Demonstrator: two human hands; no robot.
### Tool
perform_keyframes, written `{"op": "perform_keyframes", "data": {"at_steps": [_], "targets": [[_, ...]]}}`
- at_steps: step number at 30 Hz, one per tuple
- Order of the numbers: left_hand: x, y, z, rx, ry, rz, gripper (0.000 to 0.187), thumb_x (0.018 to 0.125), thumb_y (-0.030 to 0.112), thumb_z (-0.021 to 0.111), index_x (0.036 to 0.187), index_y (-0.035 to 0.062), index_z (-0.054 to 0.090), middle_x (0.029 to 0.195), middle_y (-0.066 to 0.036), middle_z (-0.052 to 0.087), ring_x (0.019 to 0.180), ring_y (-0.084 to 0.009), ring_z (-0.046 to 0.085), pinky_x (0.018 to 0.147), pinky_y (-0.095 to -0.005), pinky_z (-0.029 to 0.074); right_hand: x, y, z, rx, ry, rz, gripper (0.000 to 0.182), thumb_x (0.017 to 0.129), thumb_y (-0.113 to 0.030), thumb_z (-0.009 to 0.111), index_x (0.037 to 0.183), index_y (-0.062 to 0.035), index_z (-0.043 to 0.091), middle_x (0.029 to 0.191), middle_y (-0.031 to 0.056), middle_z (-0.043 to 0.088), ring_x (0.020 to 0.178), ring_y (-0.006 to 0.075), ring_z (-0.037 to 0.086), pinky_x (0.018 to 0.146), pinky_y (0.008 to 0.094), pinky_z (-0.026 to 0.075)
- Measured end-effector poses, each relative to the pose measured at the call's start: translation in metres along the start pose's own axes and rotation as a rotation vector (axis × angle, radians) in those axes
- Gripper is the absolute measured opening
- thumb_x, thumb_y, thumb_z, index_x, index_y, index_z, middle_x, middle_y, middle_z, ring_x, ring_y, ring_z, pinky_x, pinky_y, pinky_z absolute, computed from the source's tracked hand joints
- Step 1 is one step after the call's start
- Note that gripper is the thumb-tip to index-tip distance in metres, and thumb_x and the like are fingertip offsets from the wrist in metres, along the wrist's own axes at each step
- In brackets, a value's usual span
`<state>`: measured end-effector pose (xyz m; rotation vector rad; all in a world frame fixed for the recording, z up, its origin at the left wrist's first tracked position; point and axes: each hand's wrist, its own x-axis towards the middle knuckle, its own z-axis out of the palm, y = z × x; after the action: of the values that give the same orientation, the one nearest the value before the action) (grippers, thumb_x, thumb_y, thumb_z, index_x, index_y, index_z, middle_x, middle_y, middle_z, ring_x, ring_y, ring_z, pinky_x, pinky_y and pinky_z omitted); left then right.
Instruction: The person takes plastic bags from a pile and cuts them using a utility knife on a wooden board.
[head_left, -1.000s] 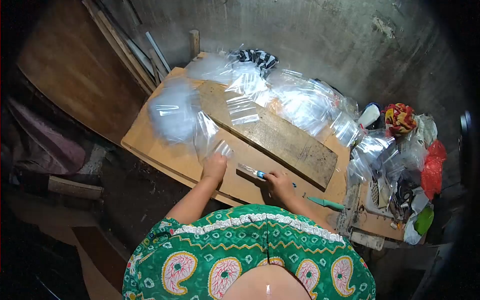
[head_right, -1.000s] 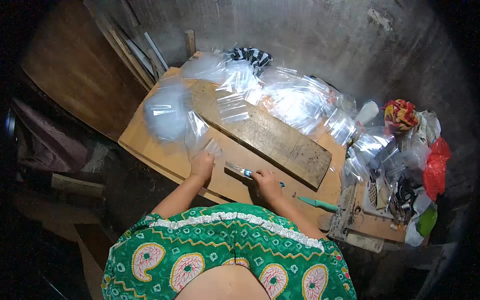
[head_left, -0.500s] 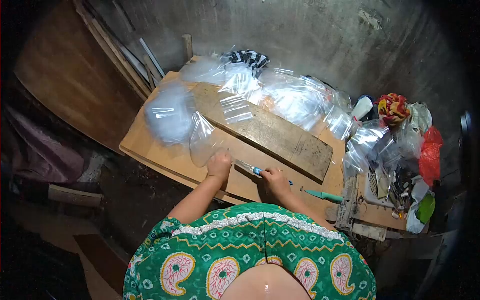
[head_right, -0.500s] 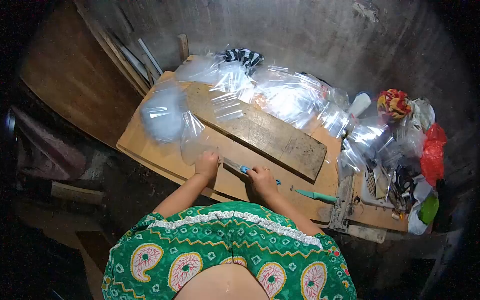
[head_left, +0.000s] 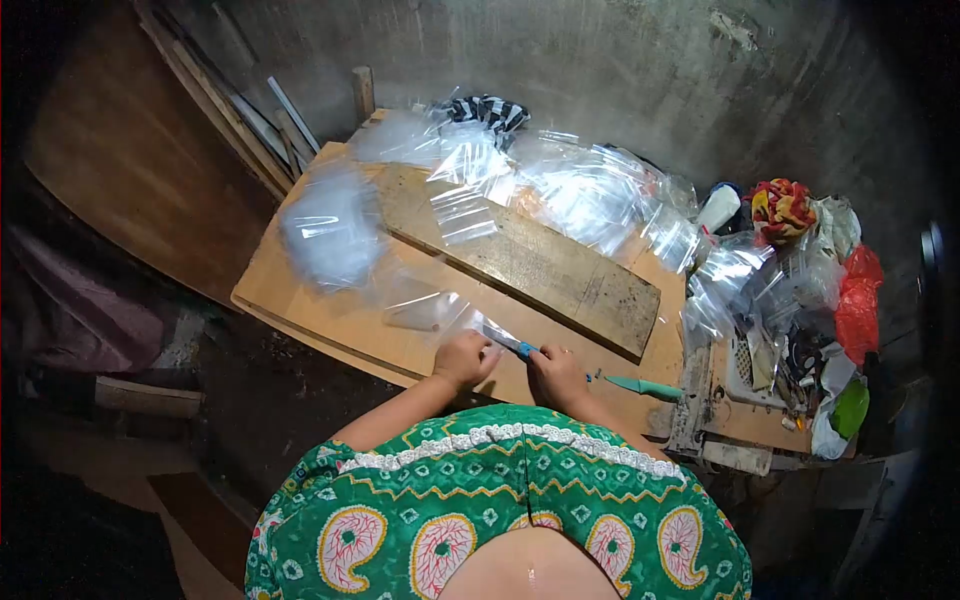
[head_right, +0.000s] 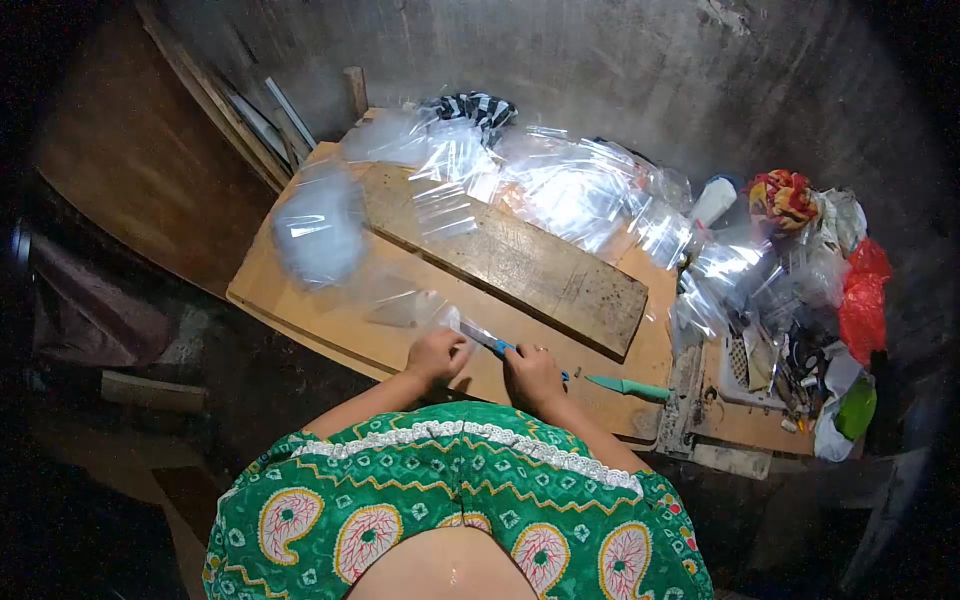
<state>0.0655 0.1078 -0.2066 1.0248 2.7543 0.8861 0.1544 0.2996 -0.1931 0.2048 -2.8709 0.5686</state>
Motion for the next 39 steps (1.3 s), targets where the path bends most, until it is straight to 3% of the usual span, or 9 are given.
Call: {"op": "perform_keyframes", "data": {"at_steps": [2, 4, 6, 9, 18, 32, 36, 37, 39], "targets": [[0.001, -0.006, 0.005, -0.009, 0.153, -0.097, 0.032, 0.073, 0.037, 0.064, 0.087, 0.0085, 0.062, 0.089, -0.009, 0.059, 0.083, -0.0298, 0.056, 0.077, -0.0424, 0.045, -0.008, 0.002, -0.005, -0.001, -0.003, 0.017, 0.008, 0.077, -0.014, 0.059, 0.084, -0.0092, 0.06, 0.078, 0.0092, 0.057, 0.068, 0.03, 0.055, 0.058, 0.0404, 0.046], [0.009, -0.017, 0.005, 0.029, -0.046, -0.169, 0.06, 0.072, 0.048, 0.062, 0.113, 0.0048, 0.053, 0.119, -0.015, 0.05, 0.112, -0.0333, 0.045, 0.096, -0.0467, 0.031, -0.004, 0.004, 0.001, -0.039, -0.011, 0.031, 0.008, 0.078, -0.013, 0.058, 0.085, -0.009, 0.06, 0.078, 0.0092, 0.056, 0.067, 0.0298, 0.056, 0.058, 0.0402, 0.047], [0.007, -0.014, 0.012, 0.365, -0.121, -0.32, 0.094, 0.071, 0.061, 0.055, 0.136, -0.0006, 0.026, 0.144, -0.019, 0.019, 0.133, -0.0354, 0.014, 0.105, -0.0521, 0.009, 0.0, 0.003, 0.003, -0.027, -0.032, 0.023, 0.008, 0.078, -0.013, 0.058, 0.085, -0.009, 0.06, 0.078, 0.0094, 0.056, 0.067, 0.0298, 0.056, 0.057, 0.0403, 0.047], [0.012, -0.017, 0.011, 0.358, -0.335, -0.408, 0.11, 0.069, 0.07, 0.048, 0.14, -0.0026, 0.006, 0.148, -0.018, 0.0, 0.136, -0.0332, -0.006, 0.106, -0.0532, -0.002, 0.013, 0.001, 0.011, -0.008, -0.009, -0.015, 0.008, 0.078, -0.013, 0.058, 0.085, -0.009, 0.06, 0.077, 0.0096, 0.056, 0.066, 0.0298, 0.055, 0.055, 0.0406, 0.046], [0.012, -0.012, 0.007, 0.372, -0.359, -0.416, 0.107, 0.072, 0.071, 0.043, 0.14, -0.004, 0.006, 0.148, -0.019, -0.003, 0.136, -0.0337, -0.009, 0.106, -0.0525, -0.004, 0.015, 0.019, 0.019, -0.041, 0.003, -0.038, 0.008, 0.076, -0.015, 0.06, 0.082, -0.0097, 0.061, 0.075, 0.0093, 0.056, 0.064, 0.0291, 0.055, 0.056, 0.0402, 0.045], [-0.002, 0.013, -0.001, 0.327, -0.412, -0.391, 0.107, 0.073, 0.069, 0.043, 0.137, -0.009, 0.01, 0.146, -0.025, 0.001, 0.135, -0.0377, -0.005, 0.107, -0.0494, 0.0, 0.11, 0.01, 0.07, -0.025, -0.05, -0.211, 0.012, 0.076, -0.013, 0.056, 0.087, -0.0116, 0.061, 0.081, 0.0084, 0.055, 0.071, 0.0285, 0.055, 0.059, 0.0376, 0.048], [-0.019, 0.024, 0.004, 0.297, -0.417, -0.144, 0.094, 0.077, 0.064, 0.044, 0.129, -0.0123, 0.03, 0.137, -0.029, 0.027, 0.128, -0.0438, 0.023, 0.103, -0.0468, 0.026, 0.117, 0.007, 0.068, -0.058, -0.088, -0.199, 0.013, 0.076, -0.013, 0.054, 0.088, -0.0125, 0.061, 0.082, 0.0082, 0.056, 0.074, 0.0279, 0.056, 0.06, 0.0373, 0.048], [-0.021, 0.023, 0.0, 0.352, -0.239, 0.103, 0.066, 0.08, 0.053, 0.049, 0.109, -0.0052, 0.055, 0.113, -0.026, 0.052, 0.108, -0.0409, 0.048, 0.09, -0.0446, 0.04, 0.117, 0.009, 0.068, -0.055, -0.105, -0.193, 0.014, 0.077, -0.013, 0.054, 0.088, -0.0128, 0.061, 0.082, 0.0082, 0.056, 0.074, 0.0277, 0.056, 0.06, 0.0372, 0.048], [-0.011, 0.029, -0.019, 0.08, -0.33, -0.05, 0.053, 0.079, 0.048, 0.052, 0.099, -0.0007, 0.06, 0.101, -0.022, 0.057, 0.098, -0.0382, 0.053, 0.085, -0.0438, 0.043, 0.113, 0.011, 0.064, -0.056, -0.101, -0.198, 0.014, 0.077, -0.013, 0.053, 0.089, -0.0129, 0.061, 0.083, 0.0079, 0.056, 0.075, 0.0275, 0.056, 0.06, 0.0371, 0.048]]}}
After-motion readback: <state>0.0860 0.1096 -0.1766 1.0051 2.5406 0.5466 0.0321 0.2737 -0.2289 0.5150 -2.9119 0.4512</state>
